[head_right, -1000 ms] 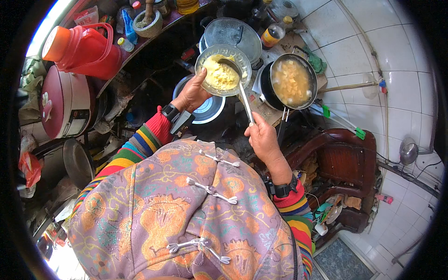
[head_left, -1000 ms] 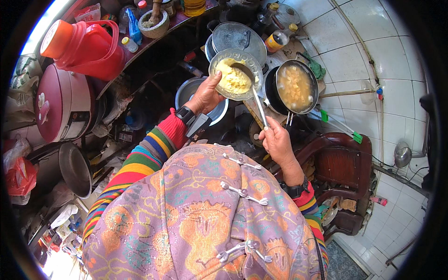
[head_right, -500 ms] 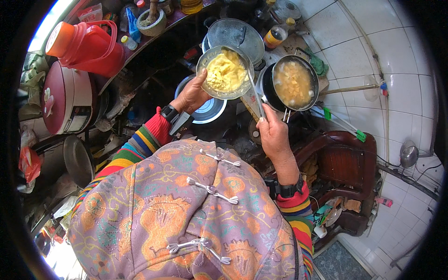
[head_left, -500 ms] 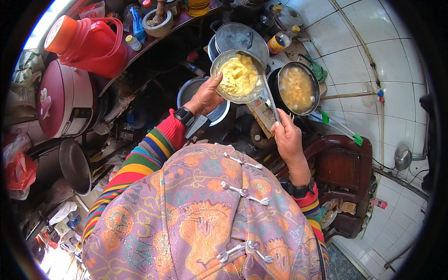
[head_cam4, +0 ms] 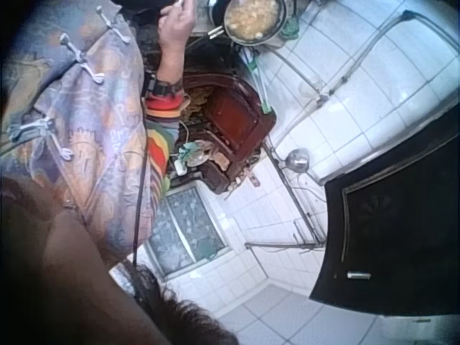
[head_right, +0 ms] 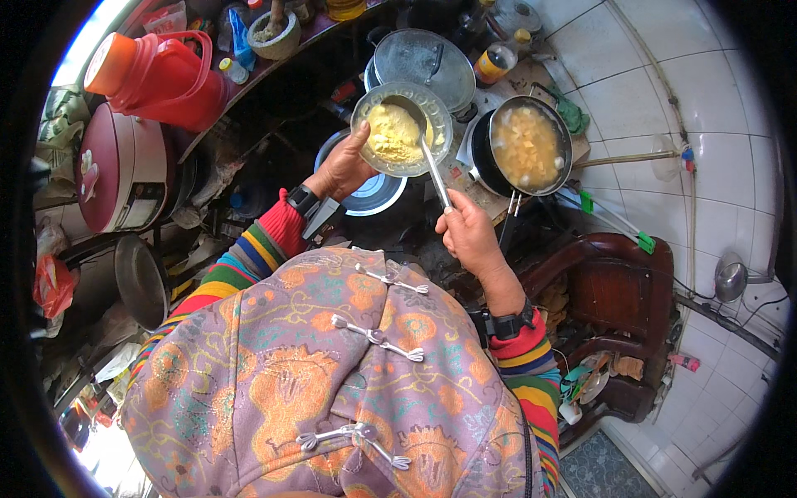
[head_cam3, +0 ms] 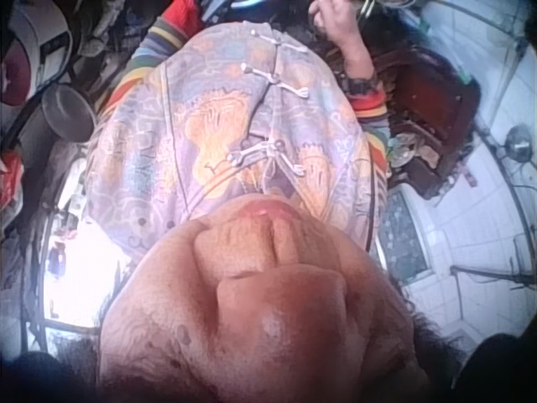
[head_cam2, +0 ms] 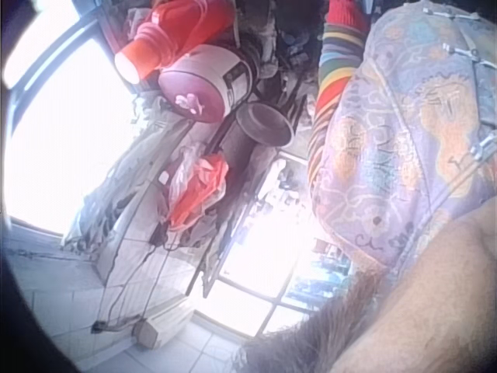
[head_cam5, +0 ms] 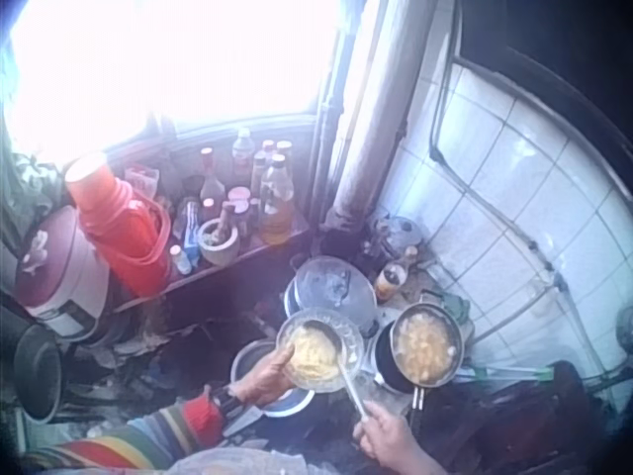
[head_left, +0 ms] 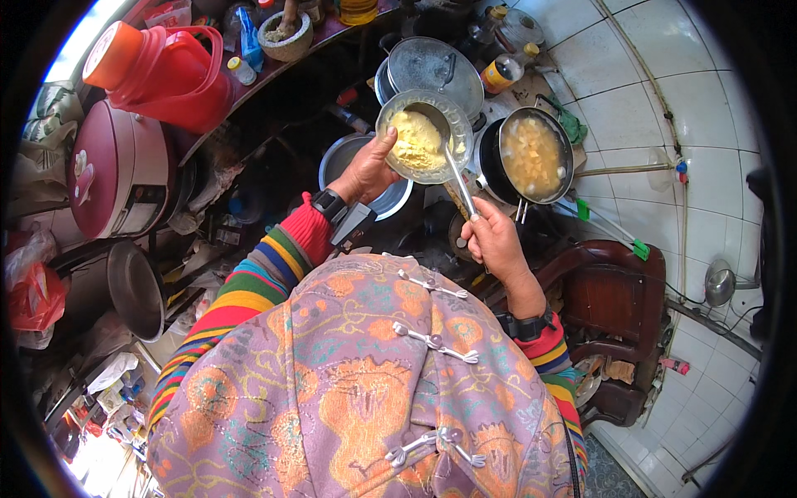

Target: The person scoops a yellow mixture from a bowl into a pot on the stove using a ladle, then stirs the contents with chopsticks. They place the bowl down, pick up chopsticks, and later handle a small packet before the clip ends.

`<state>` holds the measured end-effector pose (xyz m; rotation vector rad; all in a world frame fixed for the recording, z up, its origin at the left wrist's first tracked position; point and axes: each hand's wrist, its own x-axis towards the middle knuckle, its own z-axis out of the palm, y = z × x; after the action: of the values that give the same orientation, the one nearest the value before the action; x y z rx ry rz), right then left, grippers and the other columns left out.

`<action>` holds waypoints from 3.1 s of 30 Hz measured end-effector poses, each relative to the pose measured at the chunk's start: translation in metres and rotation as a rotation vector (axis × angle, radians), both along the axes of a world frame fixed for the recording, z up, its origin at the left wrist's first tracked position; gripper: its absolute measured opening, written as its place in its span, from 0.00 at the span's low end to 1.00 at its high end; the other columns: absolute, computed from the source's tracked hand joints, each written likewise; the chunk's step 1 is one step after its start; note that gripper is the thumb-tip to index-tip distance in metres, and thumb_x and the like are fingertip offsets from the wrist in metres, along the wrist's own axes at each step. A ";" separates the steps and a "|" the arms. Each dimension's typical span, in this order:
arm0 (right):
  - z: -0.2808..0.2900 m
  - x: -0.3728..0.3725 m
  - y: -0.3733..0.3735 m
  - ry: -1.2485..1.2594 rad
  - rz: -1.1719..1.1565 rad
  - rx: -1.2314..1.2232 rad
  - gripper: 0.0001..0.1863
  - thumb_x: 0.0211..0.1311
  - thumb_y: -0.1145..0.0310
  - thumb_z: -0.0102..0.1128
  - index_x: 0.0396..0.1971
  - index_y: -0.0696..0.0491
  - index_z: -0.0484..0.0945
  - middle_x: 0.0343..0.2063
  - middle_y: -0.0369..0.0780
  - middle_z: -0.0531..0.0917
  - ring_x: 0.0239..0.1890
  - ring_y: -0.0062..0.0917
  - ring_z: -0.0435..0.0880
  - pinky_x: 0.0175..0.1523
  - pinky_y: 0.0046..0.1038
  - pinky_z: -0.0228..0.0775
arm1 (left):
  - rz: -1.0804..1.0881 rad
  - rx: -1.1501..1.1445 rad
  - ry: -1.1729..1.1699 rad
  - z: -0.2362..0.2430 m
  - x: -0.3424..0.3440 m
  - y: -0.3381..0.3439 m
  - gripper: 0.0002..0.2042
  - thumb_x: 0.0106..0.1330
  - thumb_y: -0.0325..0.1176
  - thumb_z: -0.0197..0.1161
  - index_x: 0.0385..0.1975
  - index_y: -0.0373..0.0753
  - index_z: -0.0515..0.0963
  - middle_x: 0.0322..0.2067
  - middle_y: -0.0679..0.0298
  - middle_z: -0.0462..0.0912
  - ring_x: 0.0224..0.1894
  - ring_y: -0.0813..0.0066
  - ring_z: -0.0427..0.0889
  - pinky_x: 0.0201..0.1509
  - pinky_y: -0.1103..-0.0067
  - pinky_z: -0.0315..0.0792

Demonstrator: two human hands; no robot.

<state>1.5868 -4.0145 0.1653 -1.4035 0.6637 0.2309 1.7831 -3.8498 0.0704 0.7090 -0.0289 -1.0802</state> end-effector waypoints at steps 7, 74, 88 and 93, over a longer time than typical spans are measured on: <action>0.021 -0.010 -0.001 0.055 -0.048 0.106 0.21 0.71 0.71 0.44 0.61 0.61 0.64 0.23 0.36 0.76 0.13 0.10 0.64 0.17 0.15 0.56 | -0.005 0.014 0.042 0.003 -0.001 0.006 0.29 0.72 0.56 0.44 0.66 0.43 0.61 0.62 0.61 0.69 0.65 0.65 0.68 0.68 0.60 0.60; 0.007 0.017 0.023 -0.453 0.289 -1.259 0.19 0.64 0.73 0.52 0.56 0.57 0.71 0.40 0.46 0.82 0.38 0.37 0.83 0.43 0.33 0.75 | 0.001 -0.071 0.025 -0.001 0.011 0.040 0.32 0.70 0.57 0.47 0.66 0.42 0.60 0.63 0.59 0.68 0.66 0.63 0.67 0.69 0.56 0.57; 0.032 0.000 0.009 -0.365 0.478 -1.367 0.21 0.57 0.73 0.60 0.52 0.47 0.78 0.25 0.40 0.77 0.26 0.35 0.80 0.30 0.32 0.73 | 0.004 -0.058 -0.002 0.007 0.018 0.049 0.32 0.69 0.59 0.44 0.67 0.45 0.59 0.66 0.59 0.64 0.68 0.61 0.63 0.70 0.55 0.55; 0.023 0.008 0.012 -0.410 0.323 -1.208 0.20 0.60 0.74 0.56 0.53 0.52 0.76 0.37 0.47 0.81 0.35 0.43 0.82 0.39 0.37 0.74 | 0.001 -0.040 0.011 0.005 0.017 0.048 0.32 0.69 0.58 0.46 0.67 0.44 0.60 0.64 0.59 0.67 0.66 0.62 0.66 0.69 0.55 0.56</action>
<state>1.5948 -4.0023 0.1883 -2.6231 0.1784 -0.2715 1.8005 -3.8021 0.0752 0.6670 -0.0409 -1.0798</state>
